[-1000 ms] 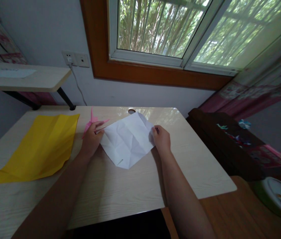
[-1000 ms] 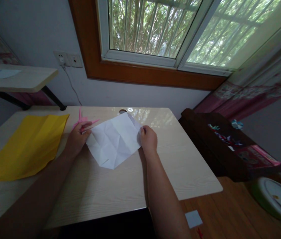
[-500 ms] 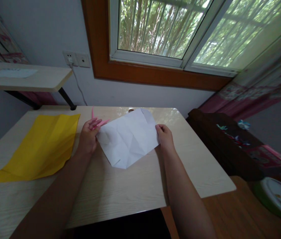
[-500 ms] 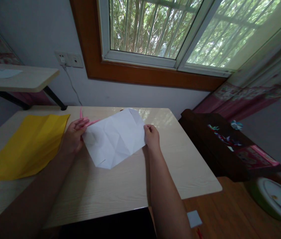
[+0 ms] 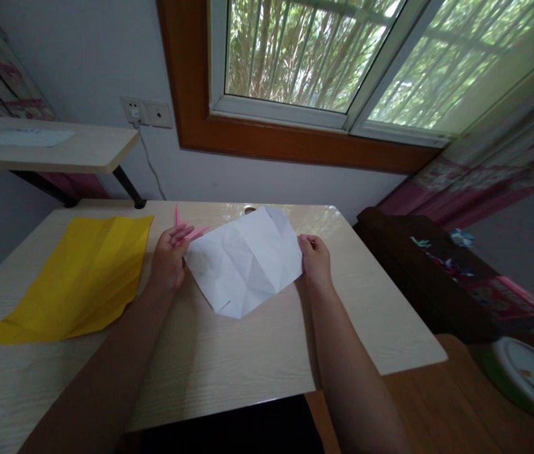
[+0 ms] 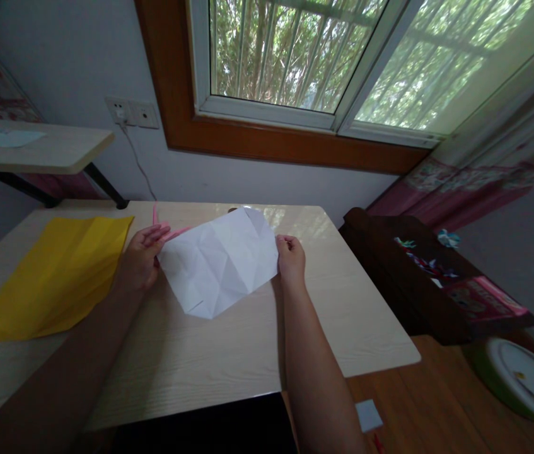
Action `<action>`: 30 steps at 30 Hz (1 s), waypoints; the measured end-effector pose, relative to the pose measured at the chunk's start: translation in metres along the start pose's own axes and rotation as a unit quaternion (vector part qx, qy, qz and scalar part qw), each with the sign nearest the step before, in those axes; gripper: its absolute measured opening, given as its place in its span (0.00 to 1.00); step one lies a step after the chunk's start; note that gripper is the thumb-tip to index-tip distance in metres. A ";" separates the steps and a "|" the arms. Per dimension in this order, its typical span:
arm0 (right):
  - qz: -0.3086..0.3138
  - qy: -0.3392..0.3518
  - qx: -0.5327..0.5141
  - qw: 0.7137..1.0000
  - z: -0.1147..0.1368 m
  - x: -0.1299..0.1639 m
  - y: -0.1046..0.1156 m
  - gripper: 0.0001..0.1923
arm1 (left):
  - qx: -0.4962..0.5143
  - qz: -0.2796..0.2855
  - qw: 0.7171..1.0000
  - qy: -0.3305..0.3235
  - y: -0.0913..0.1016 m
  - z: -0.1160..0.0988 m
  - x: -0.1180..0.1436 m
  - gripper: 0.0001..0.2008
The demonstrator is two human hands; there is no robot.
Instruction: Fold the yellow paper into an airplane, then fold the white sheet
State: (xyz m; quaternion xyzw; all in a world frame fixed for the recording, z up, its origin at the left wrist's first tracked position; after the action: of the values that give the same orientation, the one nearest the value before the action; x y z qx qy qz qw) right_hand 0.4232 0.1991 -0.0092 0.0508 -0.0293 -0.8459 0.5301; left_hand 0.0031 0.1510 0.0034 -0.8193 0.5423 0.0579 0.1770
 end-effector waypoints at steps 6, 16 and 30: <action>-0.027 0.011 0.141 0.990 0.008 0.004 0.005 0.20 | -0.006 -0.001 1.000 -0.011 -0.001 0.006 0.000 0.18; -0.057 0.224 0.364 0.902 0.055 0.034 -0.012 0.11 | -0.159 0.043 0.986 -0.032 -0.010 -0.010 0.010 0.12; 0.025 0.308 0.483 0.819 0.082 0.088 -0.054 0.12 | -0.342 0.105 0.894 -0.269 -0.031 -0.056 0.024 0.12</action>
State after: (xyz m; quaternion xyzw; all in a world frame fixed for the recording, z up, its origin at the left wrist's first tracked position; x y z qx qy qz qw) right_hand 0.3272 0.1429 0.0615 0.5574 -0.2704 -0.6499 0.4402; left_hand 0.0358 0.1209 0.0556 -0.7207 0.5037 0.4760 0.0183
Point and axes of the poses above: each hand's wrist, its own x-axis away from the middle knuckle, its own y-axis out of the back of the hand, z = x × y, the point moved 9 cm from there along -x, towards the middle knuckle, and after that the axes turned 8 degrees about -y, right-handed, at the moved point
